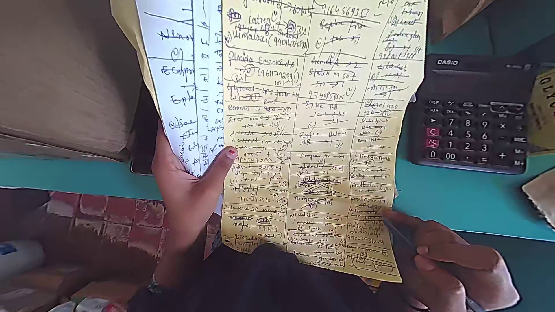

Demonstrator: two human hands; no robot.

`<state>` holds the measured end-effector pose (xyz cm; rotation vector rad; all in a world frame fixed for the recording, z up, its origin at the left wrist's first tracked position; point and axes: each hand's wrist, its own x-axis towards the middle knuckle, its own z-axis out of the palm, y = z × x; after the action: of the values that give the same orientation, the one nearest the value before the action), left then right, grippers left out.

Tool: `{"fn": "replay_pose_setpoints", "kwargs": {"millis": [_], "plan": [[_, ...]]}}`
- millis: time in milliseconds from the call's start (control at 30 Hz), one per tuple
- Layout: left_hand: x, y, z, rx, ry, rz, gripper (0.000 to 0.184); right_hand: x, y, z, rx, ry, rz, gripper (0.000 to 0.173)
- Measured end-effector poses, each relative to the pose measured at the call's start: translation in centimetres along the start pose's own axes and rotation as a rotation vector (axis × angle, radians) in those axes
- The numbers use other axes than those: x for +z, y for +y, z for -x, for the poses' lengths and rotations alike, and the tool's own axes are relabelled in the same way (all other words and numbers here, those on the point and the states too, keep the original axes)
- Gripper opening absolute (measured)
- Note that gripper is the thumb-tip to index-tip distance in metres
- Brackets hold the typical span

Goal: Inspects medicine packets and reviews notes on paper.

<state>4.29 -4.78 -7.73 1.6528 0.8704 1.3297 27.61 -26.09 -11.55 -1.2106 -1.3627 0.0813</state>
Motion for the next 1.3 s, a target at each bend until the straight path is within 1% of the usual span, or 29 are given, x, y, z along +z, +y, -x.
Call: {"fn": "replay_pose_setpoints", "kwargs": {"millis": [333, 733, 967, 1100, 1300], "plan": [[0.23, -0.03, -0.10, 0.027, 0.001, -0.013, 0.068, -0.02, 0.04, -0.03, 0.001, 0.018, 0.026, 0.021], [0.20, -0.11, -0.09, 0.032, 0.007, -0.033, 0.068, -0.36, 0.06, -0.08, -0.006, -0.028, 0.016, 0.021], [0.19, -0.04, -0.11, 0.034, 0.000, -0.028, 0.068, -0.28, 0.02, 0.00, -0.004, -0.019, -0.008, 0.023], [0.22, -0.02, -0.10, 0.036, 0.003, -0.023, 0.069, -0.31, 0.07, 0.02, -0.005, -0.027, -0.032, 0.021], [0.05, 0.06, 0.07, 0.016, -0.007, 0.021, 0.070, -0.15, -0.10, -0.13, 0.001, -0.014, -0.001, 0.026]]}}
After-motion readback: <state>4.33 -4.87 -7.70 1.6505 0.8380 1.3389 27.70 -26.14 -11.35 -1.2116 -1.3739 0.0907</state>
